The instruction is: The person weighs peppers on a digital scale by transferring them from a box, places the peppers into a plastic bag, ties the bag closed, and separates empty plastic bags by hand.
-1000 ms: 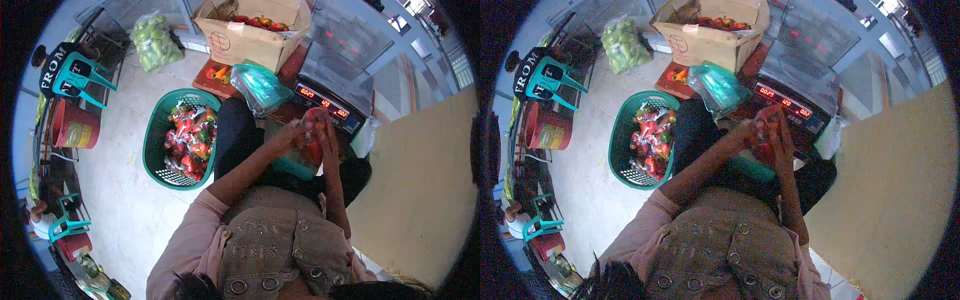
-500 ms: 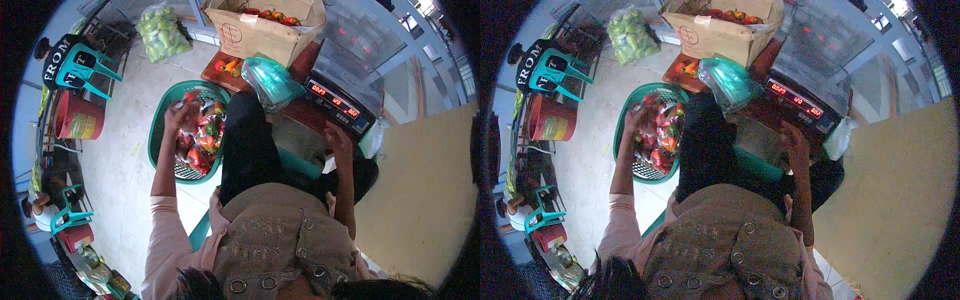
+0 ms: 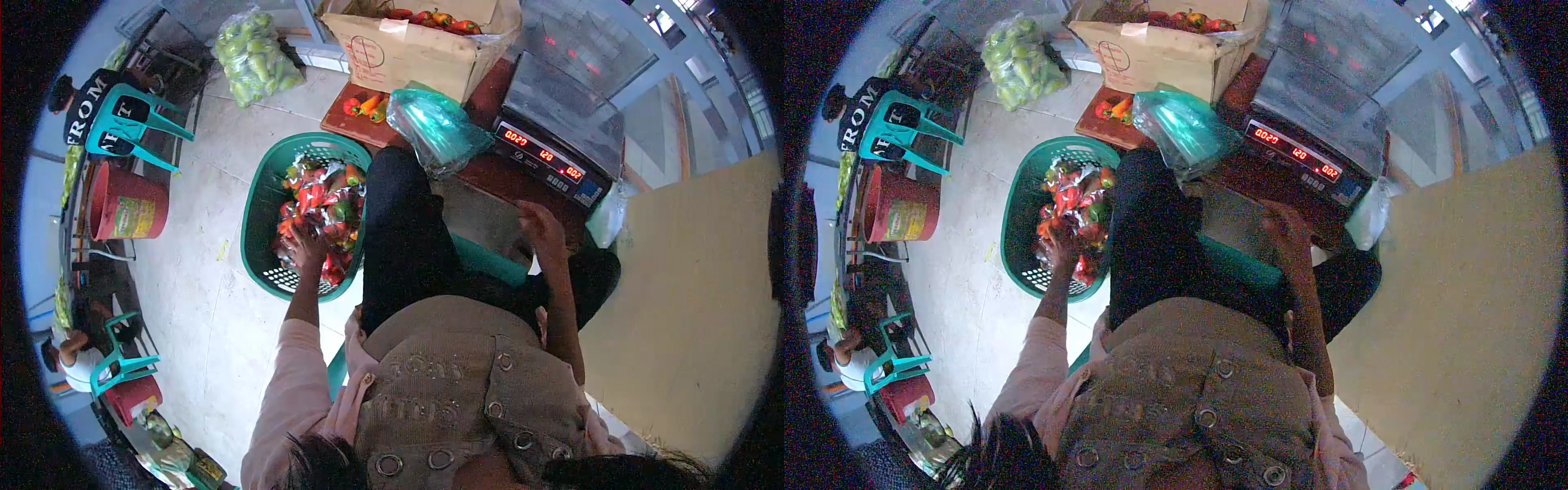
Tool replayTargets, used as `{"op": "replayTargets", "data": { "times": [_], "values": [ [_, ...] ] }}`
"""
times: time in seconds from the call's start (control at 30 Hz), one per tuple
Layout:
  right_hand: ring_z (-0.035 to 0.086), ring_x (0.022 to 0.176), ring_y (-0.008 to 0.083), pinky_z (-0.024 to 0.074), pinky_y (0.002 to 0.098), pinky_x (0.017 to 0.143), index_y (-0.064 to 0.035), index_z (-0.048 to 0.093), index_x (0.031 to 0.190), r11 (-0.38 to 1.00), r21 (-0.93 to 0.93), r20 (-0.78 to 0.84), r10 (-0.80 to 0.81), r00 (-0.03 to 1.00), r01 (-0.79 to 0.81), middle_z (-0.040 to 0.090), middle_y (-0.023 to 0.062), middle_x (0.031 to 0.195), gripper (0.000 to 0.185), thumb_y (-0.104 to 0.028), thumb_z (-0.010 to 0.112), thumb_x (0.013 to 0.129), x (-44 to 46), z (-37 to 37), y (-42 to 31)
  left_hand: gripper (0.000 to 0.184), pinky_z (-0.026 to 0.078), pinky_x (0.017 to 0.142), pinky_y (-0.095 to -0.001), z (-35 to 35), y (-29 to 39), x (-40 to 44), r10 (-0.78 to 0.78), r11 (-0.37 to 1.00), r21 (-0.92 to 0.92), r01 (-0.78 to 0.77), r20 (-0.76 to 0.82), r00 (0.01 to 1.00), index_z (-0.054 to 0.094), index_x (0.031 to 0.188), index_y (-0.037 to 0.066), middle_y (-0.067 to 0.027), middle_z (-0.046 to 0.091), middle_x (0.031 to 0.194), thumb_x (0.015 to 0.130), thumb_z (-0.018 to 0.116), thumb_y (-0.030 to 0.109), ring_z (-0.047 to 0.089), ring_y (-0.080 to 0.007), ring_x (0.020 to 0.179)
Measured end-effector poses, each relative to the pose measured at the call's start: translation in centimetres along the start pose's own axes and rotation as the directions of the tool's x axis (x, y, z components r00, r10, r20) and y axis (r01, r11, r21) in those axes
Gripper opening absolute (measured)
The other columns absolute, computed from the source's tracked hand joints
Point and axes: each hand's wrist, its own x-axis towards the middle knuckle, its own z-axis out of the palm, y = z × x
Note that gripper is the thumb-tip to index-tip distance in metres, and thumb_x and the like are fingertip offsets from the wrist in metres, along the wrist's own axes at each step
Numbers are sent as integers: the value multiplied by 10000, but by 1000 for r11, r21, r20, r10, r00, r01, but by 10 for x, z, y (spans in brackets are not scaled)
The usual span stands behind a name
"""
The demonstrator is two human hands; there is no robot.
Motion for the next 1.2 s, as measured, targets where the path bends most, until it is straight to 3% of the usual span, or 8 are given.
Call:
{"op": "replayTargets", "data": {
  "times": [0.2,0.3,0.53,0.63,0.73,0.83,1.0,1.2],
  "values": [
    [581,969,283,450,392,867,-80,618,1063,993,-117,70,13,997,-5,619,120,1027,282,-252,598,841,9,19,2,529,384,916,-490,-92,37,40,-41,974,-224,26,-63,997,485,1196,33,-208,455,1236,781,601,339,466,-386,1129],
    [589,965,273,460,366,846,-38,600,1075,986,-160,102,-23,995,40,611,139,1032,269,-195,586,856,35,44,26,407,401,897,-436,-169,107,37,132,697,-562,-445,-510,850,517,1120,27,-166,520,1129,728,625,32,503,-366,1038],
    [574,978,320,454,381,851,-11,628,1015,897,-352,37,-272,962,267,609,159,1026,227,-102,577,813,119,108,42,265,404,830,-427,-229,251,11,309,354,-627,-694,-622,720,569,1031,27,-166,579,999,784,611,116,531,-352,954],
    [553,973,358,428,417,885,4,626,963,567,-674,201,-477,856,474,596,185,1004,213,-65,570,770,141,132,72,246,418,796,-415,-218,270,9,287,294,-723,-625,-557,780,565,1023,37,-150,570,961,792,610,109,543,-342,919],
    [486,1122,347,371,424,991,-53,561,1095,563,-688,329,-320,889,457,511,170,1241,269,-98,451,853,157,140,63,252,442,786,-402,-216,267,7,284,291,-777,-559,-487,826,569,1034,55,-138,574,953,793,618,107,562,-335,900],
    [447,1166,328,352,400,1004,-56,517,1157,585,-526,174,-637,751,618,487,171,1255,301,-110,442,870,187,163,71,197,450,767,-401,-218,266,4,302,285,-811,-511,-430,851,577,1013,67,-139,569,917,823,592,116,568,-330,863],
    [474,1081,274,387,367,949,-59,469,1205,711,-538,365,-287,885,453,503,117,1163,313,-135,450,902,203,172,69,178,451,757,-410,-224,269,3,342,327,-816,-476,-368,865,584,994,72,-130,574,922,846,570,169,572,-337,853],
    [487,1037,285,398,377,913,-51,481,1168,357,-798,309,-448,839,485,509,132,1104,350,-208,501,856,233,192,153,168,451,740,-428,-227,273,3,386,349,-808,-475,-338,858,584,969,76,-124,576,927,869,534,201,570,-348,850]
  ]
}}
